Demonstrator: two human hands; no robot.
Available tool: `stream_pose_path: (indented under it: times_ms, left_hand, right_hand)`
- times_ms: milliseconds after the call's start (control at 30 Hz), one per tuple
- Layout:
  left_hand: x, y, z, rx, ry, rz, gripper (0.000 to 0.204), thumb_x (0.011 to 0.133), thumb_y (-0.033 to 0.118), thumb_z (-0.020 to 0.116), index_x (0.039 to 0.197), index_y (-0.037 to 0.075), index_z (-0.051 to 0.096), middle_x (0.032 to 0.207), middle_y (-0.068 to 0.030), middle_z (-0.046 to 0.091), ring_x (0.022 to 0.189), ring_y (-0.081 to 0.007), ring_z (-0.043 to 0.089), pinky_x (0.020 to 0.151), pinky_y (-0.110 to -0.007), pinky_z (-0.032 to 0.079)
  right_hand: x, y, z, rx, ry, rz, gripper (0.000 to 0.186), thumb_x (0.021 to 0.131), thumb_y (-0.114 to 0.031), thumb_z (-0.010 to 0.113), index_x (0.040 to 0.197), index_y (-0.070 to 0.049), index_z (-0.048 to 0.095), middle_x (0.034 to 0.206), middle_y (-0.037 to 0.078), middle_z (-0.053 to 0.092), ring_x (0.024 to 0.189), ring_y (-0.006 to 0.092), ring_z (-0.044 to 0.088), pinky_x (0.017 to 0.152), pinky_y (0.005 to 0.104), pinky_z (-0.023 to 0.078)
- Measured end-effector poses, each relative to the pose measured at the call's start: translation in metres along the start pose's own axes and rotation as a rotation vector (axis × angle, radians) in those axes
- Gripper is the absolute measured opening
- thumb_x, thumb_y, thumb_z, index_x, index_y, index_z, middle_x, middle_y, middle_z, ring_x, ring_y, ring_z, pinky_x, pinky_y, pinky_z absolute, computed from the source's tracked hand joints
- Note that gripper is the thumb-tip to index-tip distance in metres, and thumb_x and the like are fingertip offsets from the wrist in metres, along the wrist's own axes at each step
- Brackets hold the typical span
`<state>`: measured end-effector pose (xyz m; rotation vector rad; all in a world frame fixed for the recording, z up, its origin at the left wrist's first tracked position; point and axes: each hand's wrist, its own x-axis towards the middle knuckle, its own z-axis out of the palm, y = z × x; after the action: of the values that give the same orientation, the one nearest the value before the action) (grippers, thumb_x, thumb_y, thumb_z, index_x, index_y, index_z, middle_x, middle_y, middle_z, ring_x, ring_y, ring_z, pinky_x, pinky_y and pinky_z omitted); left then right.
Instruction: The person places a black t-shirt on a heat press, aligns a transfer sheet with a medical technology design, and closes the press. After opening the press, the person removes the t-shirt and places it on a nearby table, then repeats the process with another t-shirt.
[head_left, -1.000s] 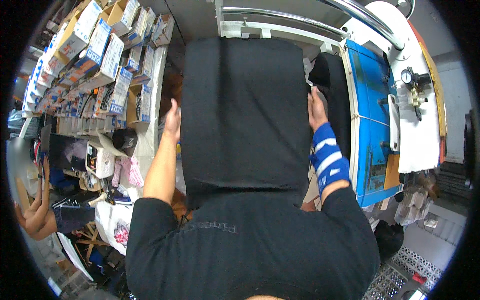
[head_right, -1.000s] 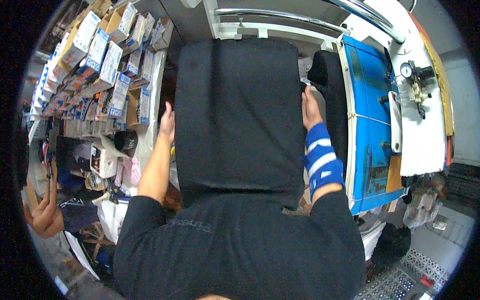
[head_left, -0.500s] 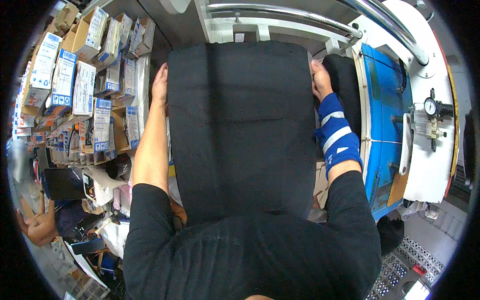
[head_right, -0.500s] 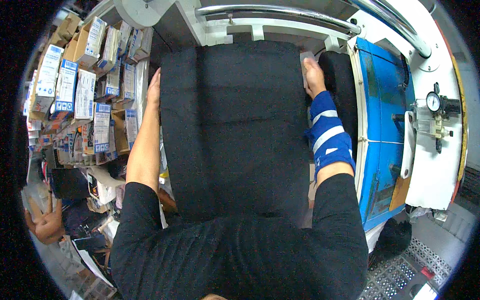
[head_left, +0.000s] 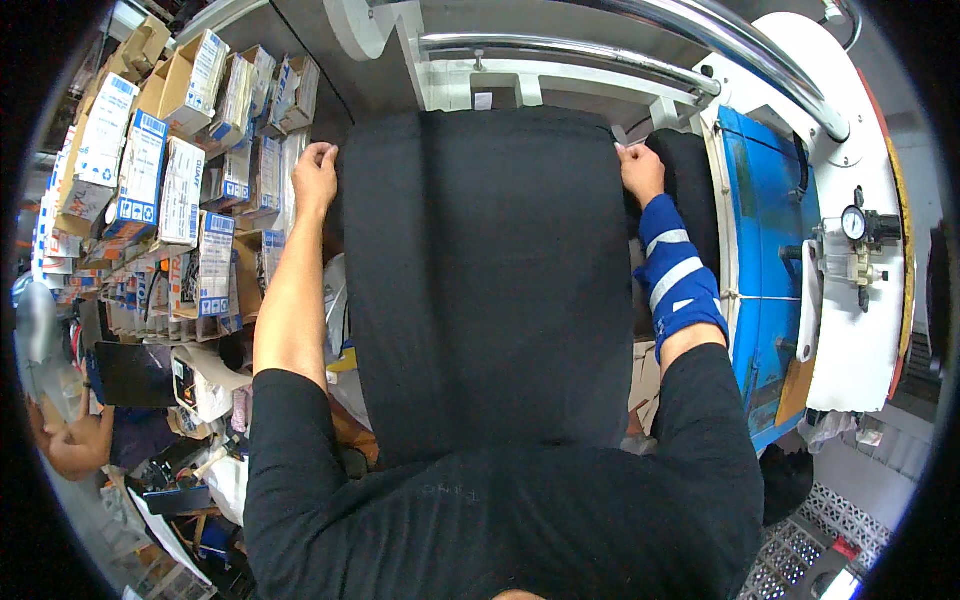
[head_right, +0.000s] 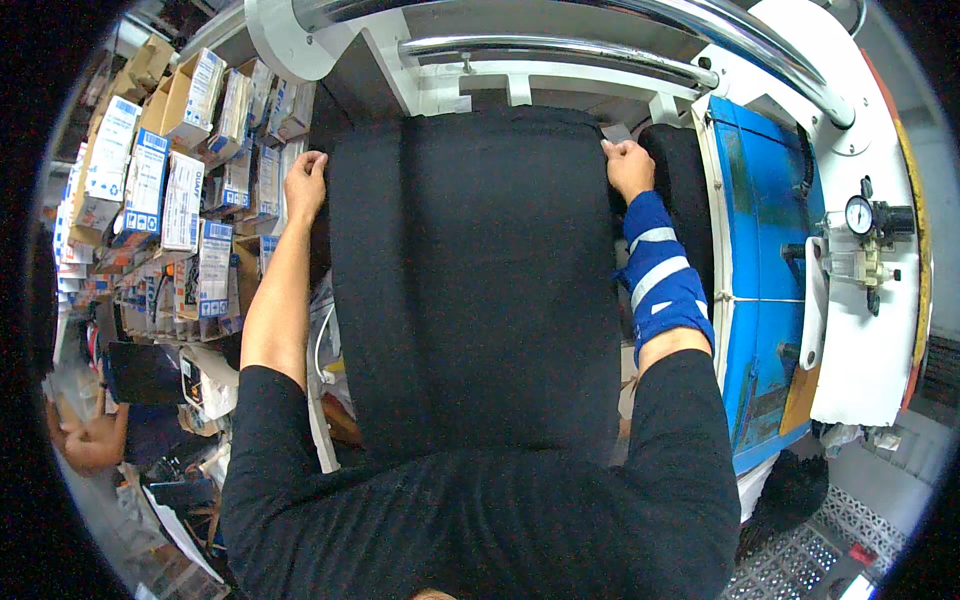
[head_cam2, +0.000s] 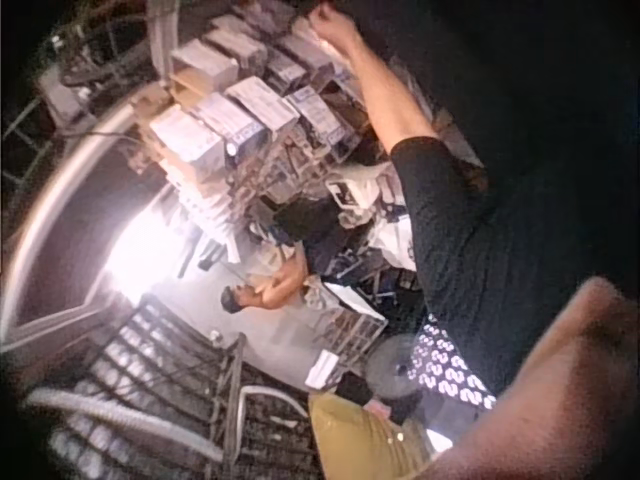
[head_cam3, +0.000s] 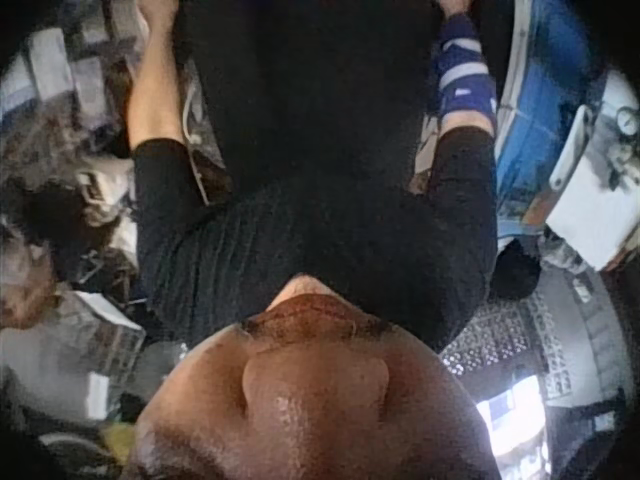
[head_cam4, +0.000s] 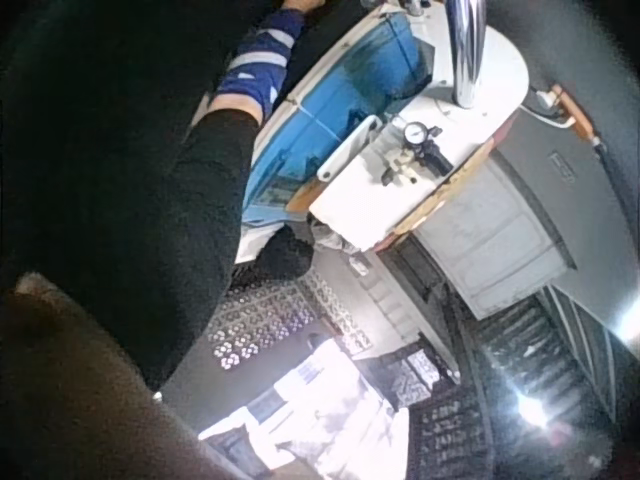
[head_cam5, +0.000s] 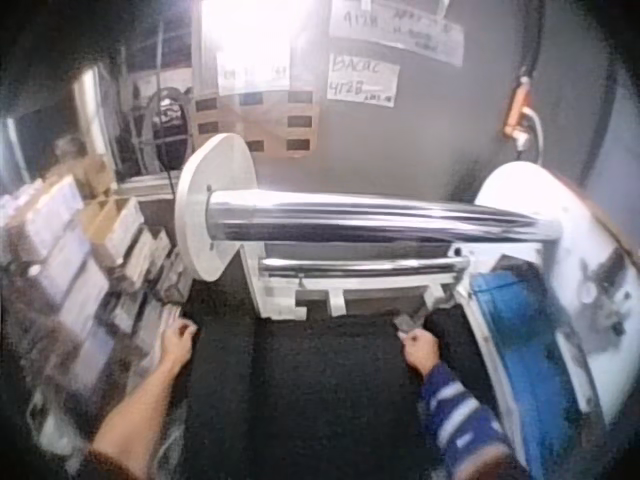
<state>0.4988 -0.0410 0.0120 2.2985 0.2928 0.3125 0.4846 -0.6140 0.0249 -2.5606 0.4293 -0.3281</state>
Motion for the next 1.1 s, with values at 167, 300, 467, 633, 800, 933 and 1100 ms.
stream_pose_path:
  times_ms: [167, 300, 467, 633, 800, 933, 1100]
  left_hand:
    - [-0.060, -0.004, -0.043, -0.152, -0.110, -0.266, 0.066, 0.103, 0.057, 0.051, 0.070, 0.003, 0.067, 0.066, -0.0086, 0.066, 0.064, -0.0186, 0.064, 0.062, -0.037, 0.048]
    - [-0.140, -0.002, -0.030, -0.874, -0.572, -0.744, 0.084, 0.098, 0.076, 0.037, 0.144, 0.007, 0.054, 0.142, -0.0142, 0.057, 0.129, -0.0276, 0.053, 0.106, -0.042, 0.046]
    - [-0.082, -0.031, -0.020, -1.431, -0.320, -0.571, 0.063, 0.098, 0.047, 0.066, 0.137, -0.003, 0.057, 0.135, -0.0172, 0.064, 0.122, -0.0360, 0.062, 0.110, -0.050, 0.045]
    - [-0.035, -0.066, -0.039, -1.415, -0.247, -0.713, 0.045, 0.101, 0.023, 0.063, 0.134, -0.006, 0.057, 0.134, -0.0205, 0.063, 0.122, -0.0371, 0.062, 0.110, -0.051, 0.046]
    - [-0.040, -0.077, -0.021, -1.351, -0.158, -0.662, 0.034, 0.100, 0.011, 0.058, 0.129, -0.007, 0.060, 0.127, -0.0213, 0.067, 0.115, -0.0368, 0.065, 0.103, -0.049, 0.051]
    - [-0.043, -0.070, -0.015, -1.222, 0.131, -0.604, 0.028, 0.089, -0.002, 0.072, 0.112, -0.014, 0.062, 0.113, -0.0195, 0.069, 0.097, -0.0314, 0.070, 0.089, -0.047, 0.058]
    - [-0.045, -0.047, -0.028, -1.400, 0.001, -0.562, 0.024, 0.093, -0.003, 0.066, 0.112, -0.017, 0.060, 0.115, -0.0246, 0.067, 0.101, -0.0341, 0.070, 0.093, -0.048, 0.059]
  right_hand:
    - [-0.066, -0.001, -0.057, 0.130, -0.376, 0.455, 0.066, 0.099, -0.062, 0.051, 0.082, -0.001, 0.069, 0.071, 0.017, 0.070, 0.066, 0.0287, 0.069, 0.053, 0.0452, 0.049]
    - [-0.124, -0.007, -0.041, 1.200, -0.584, 0.799, 0.058, 0.103, -0.057, 0.049, 0.108, -0.004, 0.071, 0.104, 0.011, 0.075, 0.084, 0.0265, 0.071, 0.072, 0.0428, 0.056]
    - [-0.083, 0.016, -0.025, 1.491, -0.336, 0.710, 0.032, 0.093, -0.024, 0.070, 0.117, -0.002, 0.072, 0.113, 0.013, 0.074, 0.099, 0.0302, 0.071, 0.092, 0.0425, 0.056]
    - [-0.059, 0.038, -0.025, 1.601, -0.116, 0.691, 0.029, 0.088, -0.007, 0.071, 0.114, 0.004, 0.070, 0.110, 0.019, 0.074, 0.101, 0.0341, 0.070, 0.093, 0.0448, 0.056]
    - [-0.065, 0.040, -0.003, 1.274, 0.301, 0.546, 0.031, 0.085, 0.005, 0.068, 0.116, 0.010, 0.068, 0.116, 0.019, 0.071, 0.103, 0.0345, 0.070, 0.095, 0.0432, 0.056]
    - [-0.059, 0.050, -0.006, 1.398, 0.093, 0.740, 0.035, 0.086, 0.006, 0.069, 0.119, 0.015, 0.065, 0.122, 0.020, 0.068, 0.105, 0.0334, 0.068, 0.099, 0.0412, 0.054]
    - [-0.048, 0.067, -0.008, 1.361, 0.185, 0.687, 0.045, 0.084, -0.001, 0.074, 0.123, 0.019, 0.061, 0.133, 0.023, 0.062, 0.118, 0.0324, 0.062, 0.107, 0.0398, 0.047]
